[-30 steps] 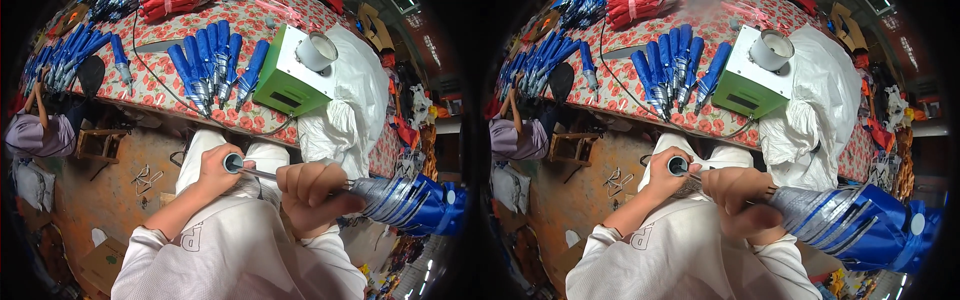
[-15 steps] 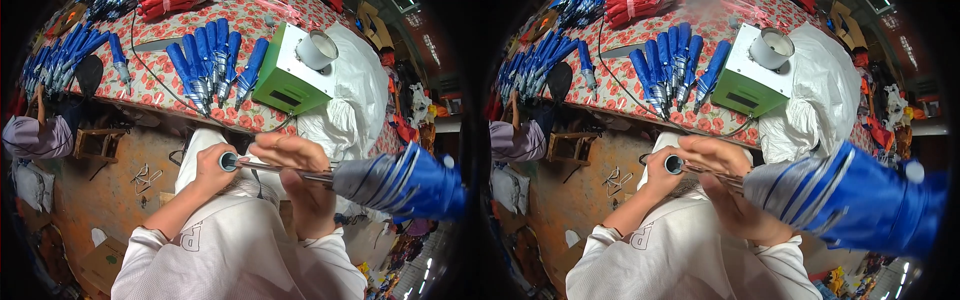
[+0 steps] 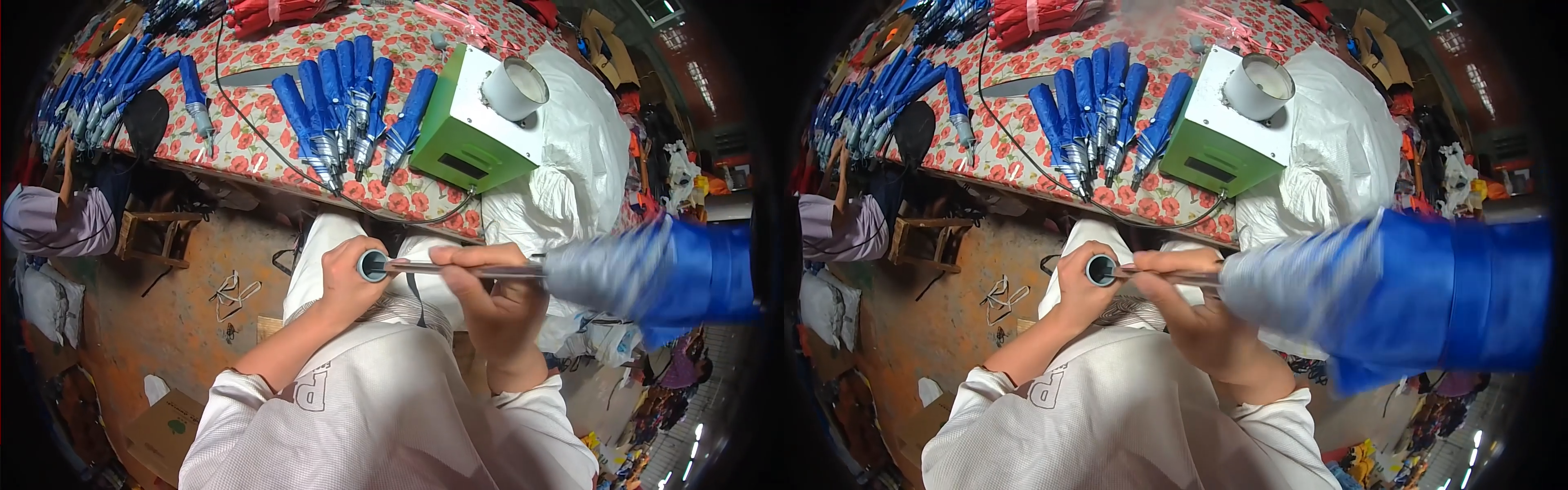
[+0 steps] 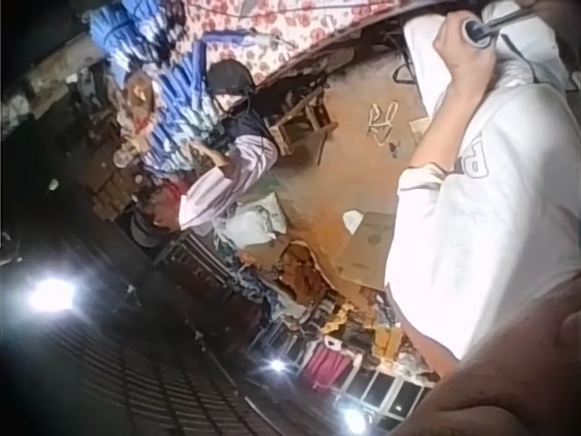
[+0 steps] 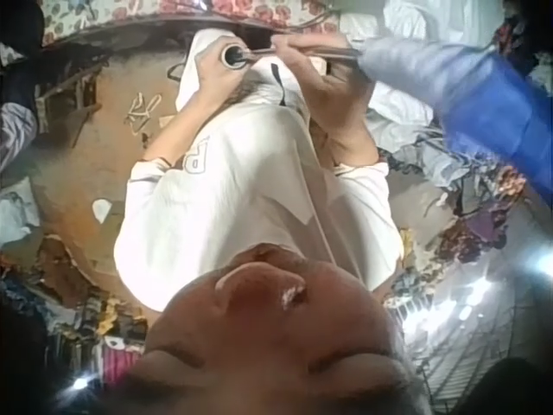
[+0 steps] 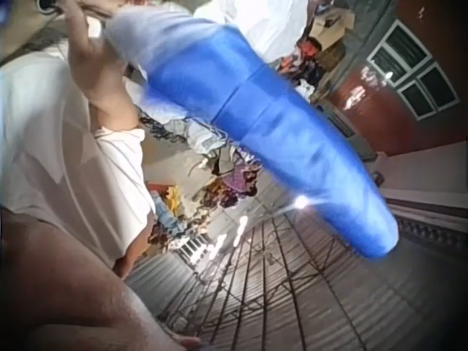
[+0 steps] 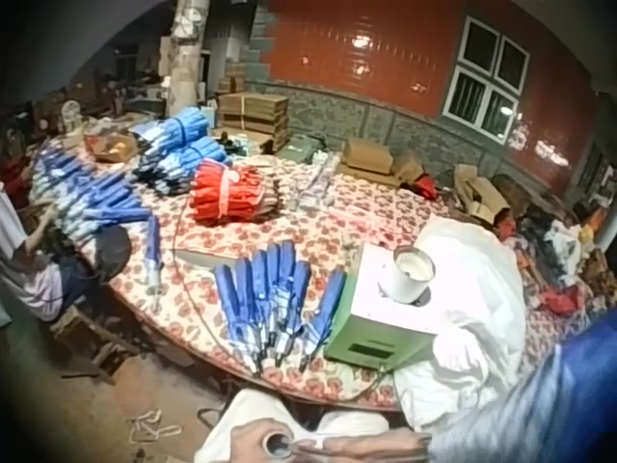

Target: Assembling umbrella components by mounting the canopy frame onto the central pole using a manual press machine.

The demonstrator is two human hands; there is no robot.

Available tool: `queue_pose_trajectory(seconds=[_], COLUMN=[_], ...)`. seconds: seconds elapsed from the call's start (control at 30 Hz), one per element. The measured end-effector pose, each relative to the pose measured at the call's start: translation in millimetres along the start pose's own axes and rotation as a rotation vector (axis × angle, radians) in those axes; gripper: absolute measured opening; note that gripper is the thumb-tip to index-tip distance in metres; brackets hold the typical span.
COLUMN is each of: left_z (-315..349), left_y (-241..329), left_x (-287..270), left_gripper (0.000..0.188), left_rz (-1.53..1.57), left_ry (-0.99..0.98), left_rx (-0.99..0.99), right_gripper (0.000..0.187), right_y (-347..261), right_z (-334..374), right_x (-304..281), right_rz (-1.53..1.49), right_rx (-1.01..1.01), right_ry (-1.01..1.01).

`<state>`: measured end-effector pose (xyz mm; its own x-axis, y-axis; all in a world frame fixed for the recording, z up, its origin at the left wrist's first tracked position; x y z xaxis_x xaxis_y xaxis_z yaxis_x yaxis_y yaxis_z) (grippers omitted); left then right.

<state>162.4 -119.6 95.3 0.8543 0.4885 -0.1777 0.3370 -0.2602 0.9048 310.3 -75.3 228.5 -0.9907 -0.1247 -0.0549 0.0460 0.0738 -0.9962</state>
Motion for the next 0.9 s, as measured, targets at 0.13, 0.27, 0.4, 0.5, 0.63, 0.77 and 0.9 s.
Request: queue_pose_trajectory(seconds=[0.13, 0.27, 0.4, 0.5, 0.63, 0.77, 0.9], left_z=[-2.8, -8.3, -10.8, -10.0, -19.2, -14.2, -3.8], left_y=[2.1, 1.4, 9.9, 15.0, 33.7, 76.6, 89.0], left_x=[3.8, 10.7, 19.8, 31.0, 34.1, 50.4, 61.4], left_gripper=[0.022, 0.023, 0.026, 0.031, 0.050, 0.069, 0.069], left_rz=[0.047, 0.063, 0.089, 0.113, 0.142, 0.000, 0.047], left_ry=[0.007, 0.000, -0.069, -0.130, 0.070, -0.018, -0.210], left_rx=[-0.015, -0.028, -0.125, -0.214, -0.163, 0.154, 0.275], right_gripper=[0.034, 0.036, 0.057, 0.071, 0.066, 0.068, 0.073], right_y=[-21.3, -26.0, -41.6, -56.1, -67.7, -89.7, -141.1], right_z=[-0.5, -20.3, -39.4, -44.7, -64.4, -81.4, -124.4], right_x=[-1.1, 2.9, 9.2, 14.0, -9.4, -32.5, -78.4], right_rz=[0.572, 0.109, -0.501, -0.792, -0.841, -0.762, -0.583], right_rx=[-0.587, -0.472, -0.307, -0.230, -0.297, -0.412, -0.621], right_ry=[-0.173, -0.312, -0.488, -0.581, -0.099, 0.021, 0.057])
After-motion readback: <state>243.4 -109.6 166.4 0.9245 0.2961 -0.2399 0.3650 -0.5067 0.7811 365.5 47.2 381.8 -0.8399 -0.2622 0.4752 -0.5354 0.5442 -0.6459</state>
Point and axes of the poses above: each hand's wrist, its own z-axis away from the middle knuckle, its own x-axis out of the palm, y = z × x, the point moved 8 cm from there along -z, towards the middle knuckle, and after that the axes turned 6 degrees about y, right-handed, at the moved point
